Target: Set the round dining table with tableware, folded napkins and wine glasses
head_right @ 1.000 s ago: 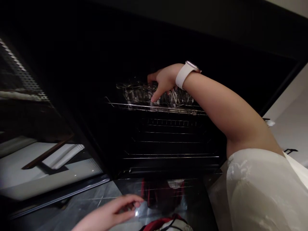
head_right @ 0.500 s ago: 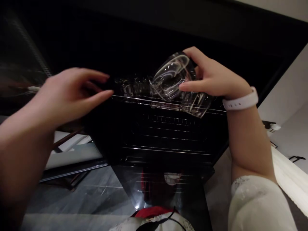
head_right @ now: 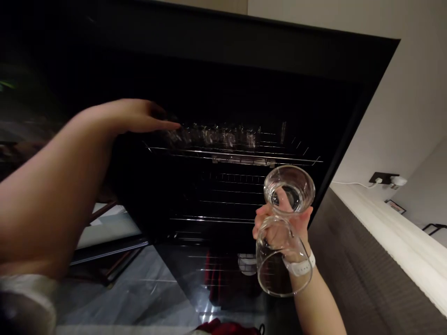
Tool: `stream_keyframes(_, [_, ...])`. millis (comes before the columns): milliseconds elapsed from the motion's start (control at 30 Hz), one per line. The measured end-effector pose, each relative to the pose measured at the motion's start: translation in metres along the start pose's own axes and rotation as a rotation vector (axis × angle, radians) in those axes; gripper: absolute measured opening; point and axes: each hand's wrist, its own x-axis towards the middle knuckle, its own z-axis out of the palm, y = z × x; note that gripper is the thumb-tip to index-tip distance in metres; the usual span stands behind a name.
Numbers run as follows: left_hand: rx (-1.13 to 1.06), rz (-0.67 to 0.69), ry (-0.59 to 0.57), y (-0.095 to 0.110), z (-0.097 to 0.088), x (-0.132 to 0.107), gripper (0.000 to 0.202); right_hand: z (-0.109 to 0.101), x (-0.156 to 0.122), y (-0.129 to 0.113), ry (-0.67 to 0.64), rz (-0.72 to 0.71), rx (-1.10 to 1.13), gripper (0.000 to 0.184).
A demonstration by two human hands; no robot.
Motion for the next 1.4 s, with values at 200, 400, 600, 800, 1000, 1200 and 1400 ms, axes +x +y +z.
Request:
stream_keyframes(200, [-0.478,0.083,0.099,0.059,0.005,-0.116,0.087,0.018,-0.018,0.044,-0.135,0.211,0.376,0.086])
stream_keyframes(400, [-1.059,0.224,-0.471,0.082,0.101,-0.191,0.081,0.022,-0.02,0.088,-0.208,0.372,0.442,0.104])
stream_keyframes(600, [-1.1,0.343,-0.597,0.095,0.135,-0.192,0.084,0.003,-0.02,0.092,-0.203,0.398,0.49,0.093])
stream_keyframes(800, [-1.052,0.372,-0.724,0.104,0.145,-0.179,0.084,0.006,-0.021,0.079,-0.12,0.461,0.441,0.097])
stream_keyframes(1000, [-0.968,0.431,-0.873,0.118,0.153,-0.169,0.089,0.013,-0.027,0.062,-0.075,0.4,0.511,0.111])
stream_keyframes(1200, [-0.498,0.38,-0.711,0.137,0.108,-0.104,0.068,0.022,-0.041,0.039,-0.128,0.2,0.578,0.076])
stream_keyframes(1400, [0.126,0.295,-0.249,0.123,0.113,0.019,0.071,0.02,-0.051,0.025,-0.026,0.11,0.658,0.061])
